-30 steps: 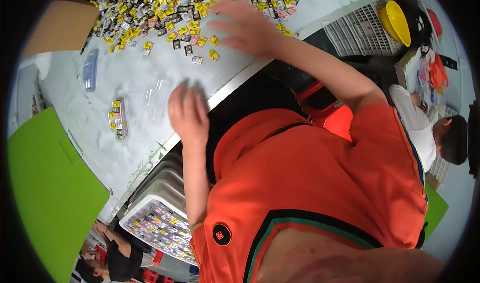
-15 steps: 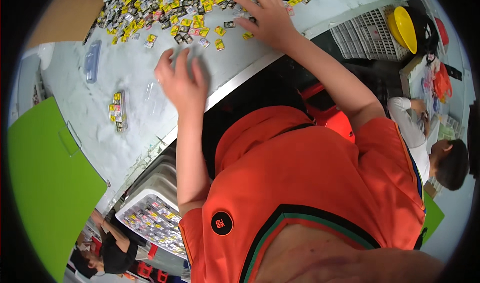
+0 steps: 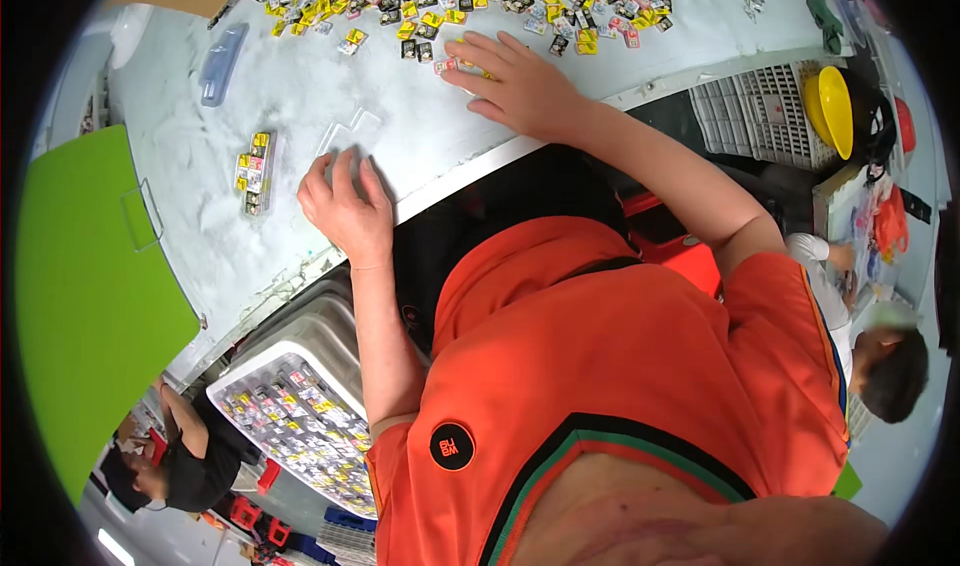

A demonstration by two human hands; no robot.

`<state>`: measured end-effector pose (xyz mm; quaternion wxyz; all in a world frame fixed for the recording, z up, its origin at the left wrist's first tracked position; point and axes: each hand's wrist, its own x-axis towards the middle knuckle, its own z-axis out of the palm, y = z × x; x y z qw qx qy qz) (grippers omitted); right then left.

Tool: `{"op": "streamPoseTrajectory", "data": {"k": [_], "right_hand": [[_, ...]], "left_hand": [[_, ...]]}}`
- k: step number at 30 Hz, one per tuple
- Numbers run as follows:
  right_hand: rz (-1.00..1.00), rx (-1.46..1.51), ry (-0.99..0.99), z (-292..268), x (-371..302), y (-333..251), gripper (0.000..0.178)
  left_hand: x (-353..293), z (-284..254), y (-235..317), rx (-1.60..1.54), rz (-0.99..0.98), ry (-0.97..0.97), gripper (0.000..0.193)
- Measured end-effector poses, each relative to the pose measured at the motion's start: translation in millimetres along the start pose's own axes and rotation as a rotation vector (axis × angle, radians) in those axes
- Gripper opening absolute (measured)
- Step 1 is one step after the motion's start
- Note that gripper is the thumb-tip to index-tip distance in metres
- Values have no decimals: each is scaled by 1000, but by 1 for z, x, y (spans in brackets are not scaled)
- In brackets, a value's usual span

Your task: The person packages small tiles by picking them from a pile on the table and sliding them into clear plastic cases by hand.

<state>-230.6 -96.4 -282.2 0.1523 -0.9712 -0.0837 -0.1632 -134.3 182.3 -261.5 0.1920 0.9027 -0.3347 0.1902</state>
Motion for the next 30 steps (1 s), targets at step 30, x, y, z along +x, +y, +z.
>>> {"op": "streamPoseTrajectory", "data": {"k": [30], "right_hand": [[111, 35, 181, -24, -38, -2, 36]], "left_hand": [[61, 26, 82, -335, 76, -394, 45]]}}
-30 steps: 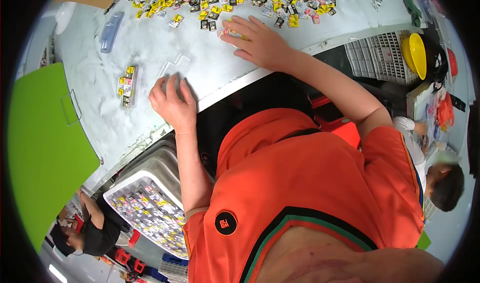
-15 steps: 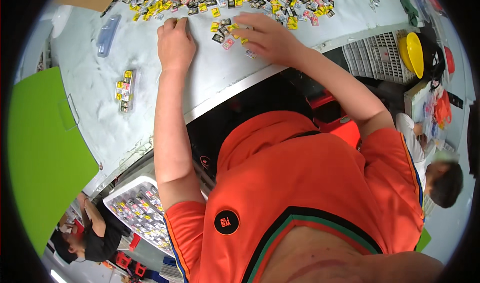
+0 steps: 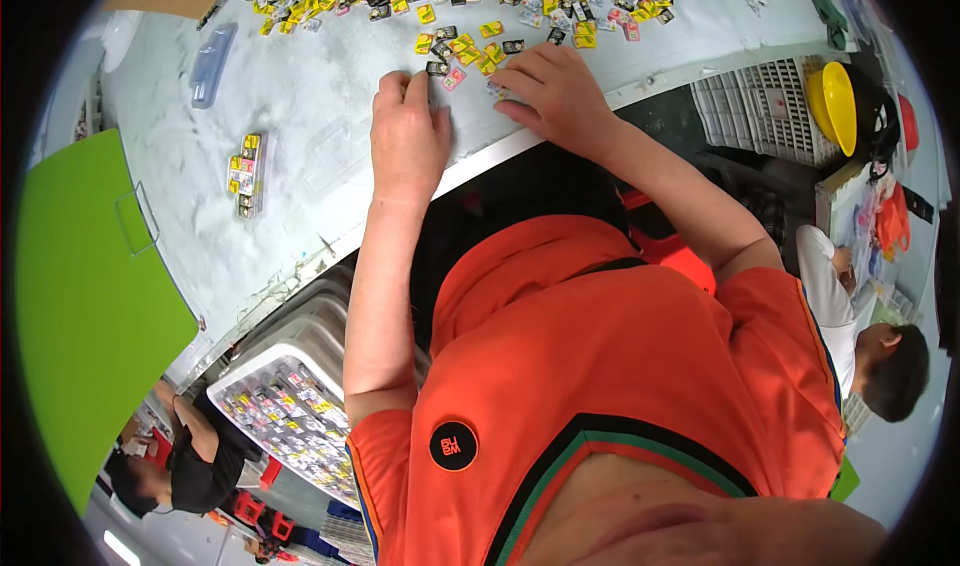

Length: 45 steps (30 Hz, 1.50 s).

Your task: The person packages small tiles by picking them from a pile on the table and sliding them into clear plastic cases by hand.

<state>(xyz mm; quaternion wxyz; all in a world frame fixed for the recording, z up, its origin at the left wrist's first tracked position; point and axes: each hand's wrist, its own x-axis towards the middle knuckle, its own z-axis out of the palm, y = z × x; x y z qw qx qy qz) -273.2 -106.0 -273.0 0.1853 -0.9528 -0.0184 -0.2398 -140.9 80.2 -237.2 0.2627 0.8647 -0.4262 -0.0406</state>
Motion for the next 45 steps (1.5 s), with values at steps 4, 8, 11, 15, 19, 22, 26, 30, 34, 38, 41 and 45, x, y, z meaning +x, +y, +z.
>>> {"op": "streamPoseTrajectory", "data": {"k": [4, 8, 11, 15, 19, 22, 26, 30, 34, 38, 41, 45], "right_hand": [[32, 16, 6, -1, 11, -14, 35], [-11, 57, 96, 12, 35, -19, 33], [-25, 6, 62, 25, 48, -17, 31], [-40, -87, -80, 33, 50, -19, 31], [-72, 23, -100, 27, 45, -25, 33], [-93, 72, -89, 26, 49, -27, 39], [-148, 64, -137, 30, 62, -32, 47], [-122, 130, -189, 29, 56, -33, 48], [-66, 186, -87, 24, 42, -24, 43], [-72, 176, -70, 25, 40, -38, 37], [-82, 91, -27, 28, 40, -49, 34], [-101, -47, -5, 40, 37, -46, 28]], "left_hand": [[-12, -8, 4, -79, -49, -28, 54], [-28, -32, -1, 46, 15, 40, 56], [-40, -44, -20, 228, -43, 51, 52], [-51, -41, -47, 228, -151, 90, 42], [-49, -35, -64, 245, -137, 173, 40], [-42, -36, -55, 276, -161, 195, 37], [-40, -31, -28, 226, 3, 286, 26], [-40, -9, -14, 72, 3, 244, 25], [-30, 5, -16, -40, -85, 228, 29], [-21, 7, -17, -59, -138, 201, 26], [-20, 4, -23, -128, -156, 174, 23], [-32, -3, -28, -198, -186, 144, 24]]}}
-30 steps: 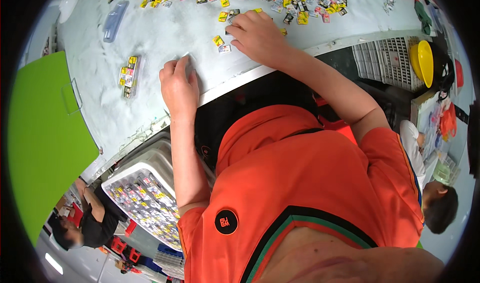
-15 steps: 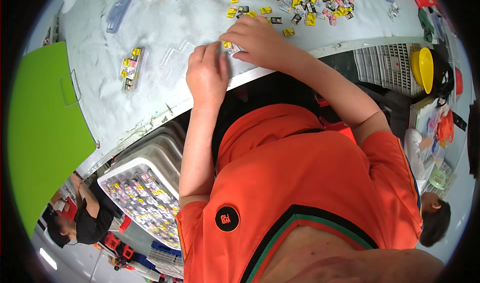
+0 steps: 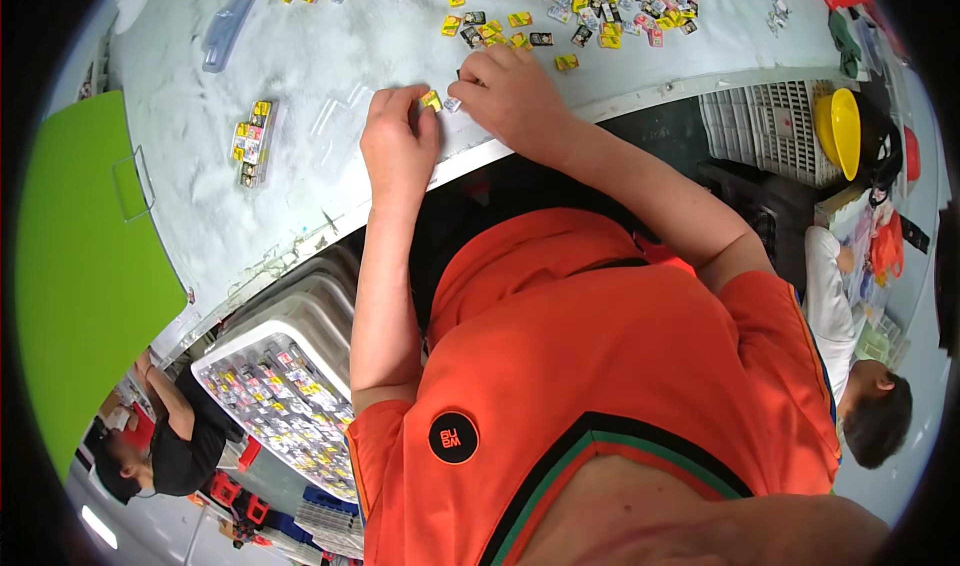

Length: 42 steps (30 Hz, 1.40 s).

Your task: The person packages small tiles by picking them from a pile on the table and sliding them into clear plastic cases by hand.

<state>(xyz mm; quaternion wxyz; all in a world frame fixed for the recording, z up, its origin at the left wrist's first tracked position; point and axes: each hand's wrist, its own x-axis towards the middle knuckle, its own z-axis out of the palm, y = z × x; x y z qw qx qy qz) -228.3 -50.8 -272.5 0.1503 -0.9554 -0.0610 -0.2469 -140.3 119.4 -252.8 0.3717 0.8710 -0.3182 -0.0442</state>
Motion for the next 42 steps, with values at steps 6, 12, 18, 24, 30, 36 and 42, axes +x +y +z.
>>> {"op": "streamPoseTrajectory", "data": {"k": [6, 12, 18, 24, 30, 36, 42], "right_hand": [[3, 110, -27, -5, 0, -5, 25], [-16, 186, 127, 3, 6, 17, 23], [-3, 55, -63, 2, 14, 29, 22], [-108, 274, -177, -1, 11, 25, 20], [17, 205, -90, -24, 3, 18, 28], [-56, 148, -109, -13, 4, 10, 29], [-113, 137, -62, 1, 6, 3, 30]], "left_hand": [[-13, -9, 6, -38, 50, -63, 32], [-15, -7, 4, -57, 40, -115, 43], [-13, -9, 17, -112, -14, -123, 38], [-18, -1, 5, -68, -4, -55, 38], [-20, -4, 11, -60, 3, -61, 35], [-17, 3, 11, -93, 3, -13, 34], [-22, 5, 14, -67, 42, 19, 31]]}}
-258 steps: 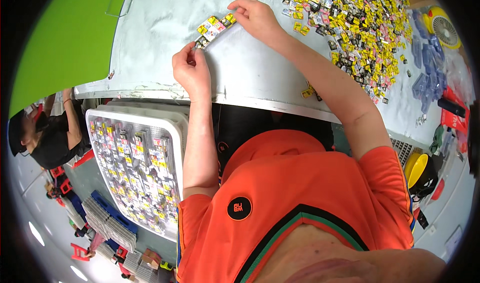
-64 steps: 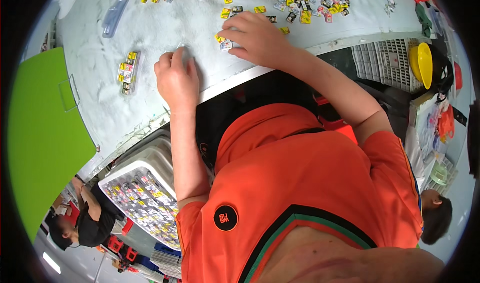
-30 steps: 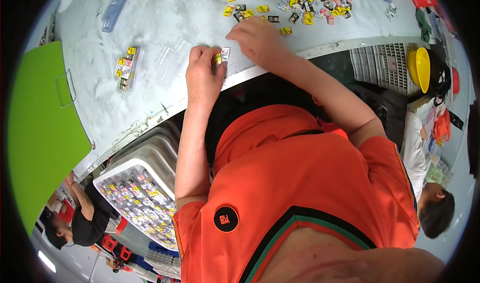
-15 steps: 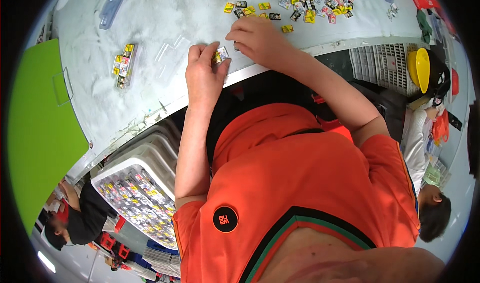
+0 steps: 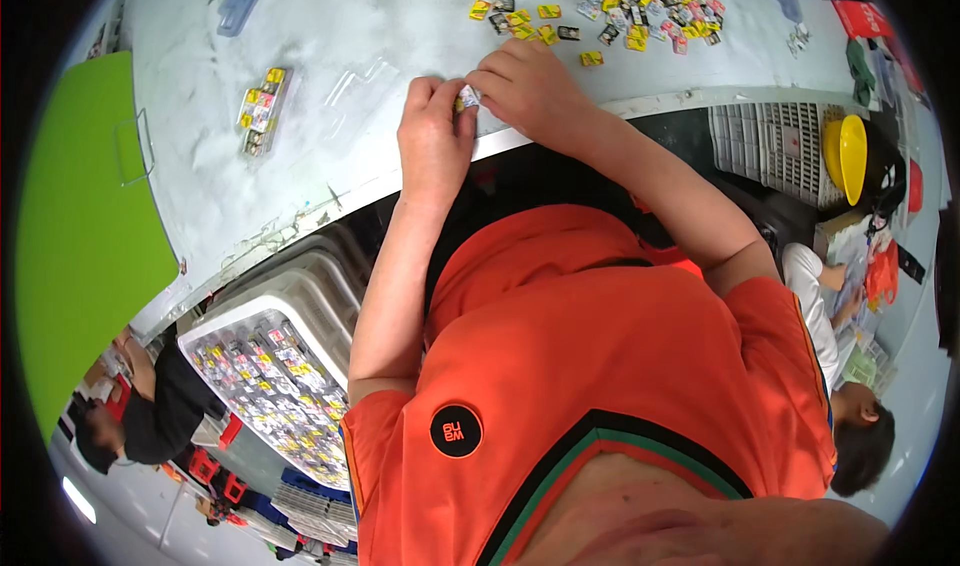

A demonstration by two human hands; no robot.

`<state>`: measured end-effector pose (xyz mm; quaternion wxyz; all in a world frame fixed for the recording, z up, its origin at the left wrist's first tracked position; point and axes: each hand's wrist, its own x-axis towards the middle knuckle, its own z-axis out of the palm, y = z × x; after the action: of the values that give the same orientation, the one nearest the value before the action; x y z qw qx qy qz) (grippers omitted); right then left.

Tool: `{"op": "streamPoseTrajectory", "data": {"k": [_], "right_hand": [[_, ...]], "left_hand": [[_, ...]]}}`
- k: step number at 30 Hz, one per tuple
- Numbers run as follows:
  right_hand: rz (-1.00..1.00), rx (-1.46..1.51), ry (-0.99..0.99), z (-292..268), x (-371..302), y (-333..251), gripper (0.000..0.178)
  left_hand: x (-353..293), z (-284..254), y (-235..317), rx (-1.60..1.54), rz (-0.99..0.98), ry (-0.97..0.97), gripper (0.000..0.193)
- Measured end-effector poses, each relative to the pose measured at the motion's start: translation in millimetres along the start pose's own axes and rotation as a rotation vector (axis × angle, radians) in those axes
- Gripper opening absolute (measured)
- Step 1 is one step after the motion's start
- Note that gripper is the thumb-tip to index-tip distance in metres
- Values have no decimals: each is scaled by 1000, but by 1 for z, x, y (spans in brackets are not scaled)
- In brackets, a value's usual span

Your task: The person packages small tiles by picking them from a pile on the table and sliding them into clear plastic cases by hand.

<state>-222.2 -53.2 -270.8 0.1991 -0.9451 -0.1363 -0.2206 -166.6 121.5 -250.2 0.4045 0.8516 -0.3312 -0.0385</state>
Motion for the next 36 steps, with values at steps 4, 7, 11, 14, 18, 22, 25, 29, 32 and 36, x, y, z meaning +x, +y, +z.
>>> {"op": "streamPoseTrajectory", "data": {"k": [4, 7, 11, 14, 18, 22, 25, 29, 32, 36], "right_hand": [[-44, 115, 58, -3, 8, 1, 36], [-79, 124, 79, -2, 40, -13, 36], [-158, 94, 64, 33, 87, -25, 34], [-192, 124, 8, 57, 104, -25, 30], [-167, 68, -13, 67, 102, -22, 27], [-191, 42, -7, 64, 105, -18, 22], [-236, 73, -18, 64, 109, -19, 20], [-294, 47, -11, 67, 111, -22, 20], [-280, 21, 40, 68, 111, -24, 20], [-229, 1, -20, 73, 113, -24, 18]], "left_hand": [[-5, -16, 5, 13, 0, 38, 29], [-4, -42, -3, 55, -68, 101, 27], [6, -67, -39, 129, -151, 200, 26], [13, -66, -57, 183, -204, 210, 27], [10, -60, -66, 248, -204, 257, 27], [11, -62, -64, 303, -209, 250, 26], [12, -66, -61, 297, -220, 213, 28], [7, -65, -68, 281, -200, 273, 27], [6, -65, -67, 257, -230, 338, 24], [8, -67, -67, 241, -274, 332, 20]]}}
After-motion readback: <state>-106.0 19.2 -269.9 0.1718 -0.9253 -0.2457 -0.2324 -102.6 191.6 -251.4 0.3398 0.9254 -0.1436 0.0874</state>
